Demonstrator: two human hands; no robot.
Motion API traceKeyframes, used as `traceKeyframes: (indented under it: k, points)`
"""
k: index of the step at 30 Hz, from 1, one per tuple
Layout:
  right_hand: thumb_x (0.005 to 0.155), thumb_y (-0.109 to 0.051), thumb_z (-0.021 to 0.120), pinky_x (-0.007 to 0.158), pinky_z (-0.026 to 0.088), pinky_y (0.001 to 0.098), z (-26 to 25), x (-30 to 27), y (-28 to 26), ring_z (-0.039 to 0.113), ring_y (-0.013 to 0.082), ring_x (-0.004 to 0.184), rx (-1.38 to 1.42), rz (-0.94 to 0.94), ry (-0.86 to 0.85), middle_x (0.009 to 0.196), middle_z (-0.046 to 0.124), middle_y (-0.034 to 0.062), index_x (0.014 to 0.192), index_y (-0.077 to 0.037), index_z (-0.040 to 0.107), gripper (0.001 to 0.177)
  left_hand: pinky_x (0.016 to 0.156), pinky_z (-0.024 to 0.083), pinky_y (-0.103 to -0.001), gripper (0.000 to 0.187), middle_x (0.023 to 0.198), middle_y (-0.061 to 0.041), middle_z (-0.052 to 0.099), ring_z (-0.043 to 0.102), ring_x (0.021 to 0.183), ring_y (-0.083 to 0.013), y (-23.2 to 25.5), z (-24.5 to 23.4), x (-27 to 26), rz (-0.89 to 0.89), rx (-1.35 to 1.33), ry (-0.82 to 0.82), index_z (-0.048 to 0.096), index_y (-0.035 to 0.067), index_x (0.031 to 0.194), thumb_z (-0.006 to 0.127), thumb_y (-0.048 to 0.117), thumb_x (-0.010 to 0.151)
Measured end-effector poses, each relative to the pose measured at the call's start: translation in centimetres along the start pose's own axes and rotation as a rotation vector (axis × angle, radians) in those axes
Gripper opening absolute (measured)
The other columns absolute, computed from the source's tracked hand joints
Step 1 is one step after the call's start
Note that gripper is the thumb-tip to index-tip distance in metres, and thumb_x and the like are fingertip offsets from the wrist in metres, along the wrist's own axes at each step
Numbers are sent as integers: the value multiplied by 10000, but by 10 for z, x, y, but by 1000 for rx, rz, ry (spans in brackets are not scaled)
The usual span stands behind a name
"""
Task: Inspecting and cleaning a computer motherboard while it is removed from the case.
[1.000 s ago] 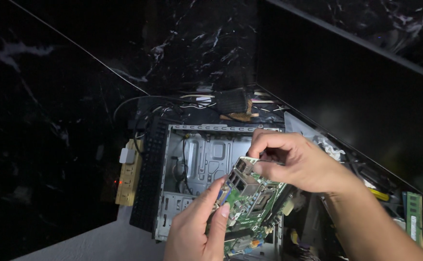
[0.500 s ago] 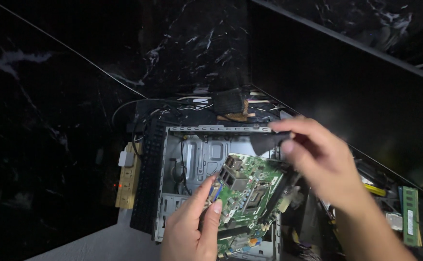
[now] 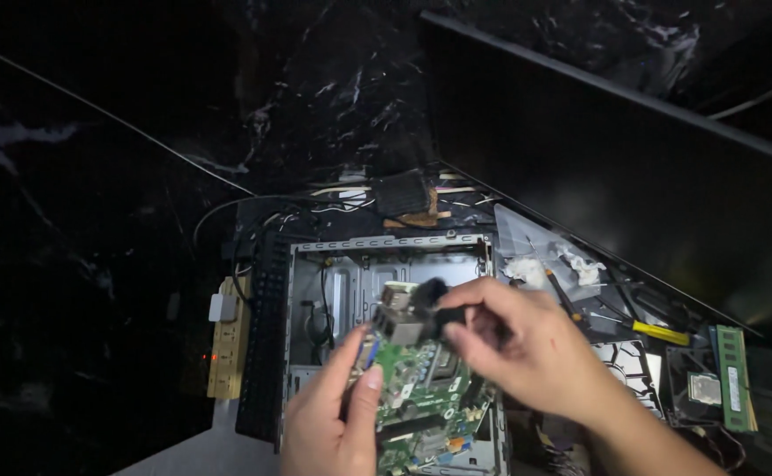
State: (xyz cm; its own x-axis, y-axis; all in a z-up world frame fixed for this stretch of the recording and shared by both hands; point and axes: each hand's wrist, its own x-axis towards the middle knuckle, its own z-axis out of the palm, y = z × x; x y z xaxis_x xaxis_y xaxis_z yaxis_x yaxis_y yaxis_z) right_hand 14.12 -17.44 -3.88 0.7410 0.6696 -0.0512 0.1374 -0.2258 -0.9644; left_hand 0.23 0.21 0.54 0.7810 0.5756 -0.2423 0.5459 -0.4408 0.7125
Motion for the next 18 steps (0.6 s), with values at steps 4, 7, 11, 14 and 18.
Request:
traceKeyframes:
  k: [4,7,11,14,18]
  points:
    - [912,-120,713,508,553,214,-11,-1,21,717,57,602,-152,-167,261,755,740,-14,1098,-49,675,202,779,588,-274,504,975,-101,805,770,865,-140,-21,1,4,-32,-39,26,665,116,1382,680,175,882]
    - [930,-106,711,528,498,260,-12,-3,10,634,98,571,-177,-48,530,694,670,27,1130,-11,632,235,774,581,-255,499,983,-95,797,769,854,-111,-28,0,1,13,-107,40,651,61,1374,667,136,881]
    - [893,-57,729,611,527,289,-5,-1,8,658,161,697,-304,-460,276,886,682,64,1158,-32,670,273,803,570,-254,450,1017,-98,806,764,903,-109,-30,2,4,129,-123,51,649,0,1330,669,122,897]
    - [842,-27,723,778,562,355,-9,-2,33,700,239,848,-523,-617,160,945,687,86,1185,-32,656,350,800,567,-260,441,1011,-100,785,761,893,-114,-29,1,6,121,-114,50,650,-1,1318,667,127,896]
    - [712,-86,733,839,600,381,-13,-7,36,722,322,1011,-829,-464,104,1103,732,145,1215,-71,678,506,752,575,-270,467,965,-100,791,761,833,-120,-17,1,9,44,-73,36,643,49,1354,649,149,898]
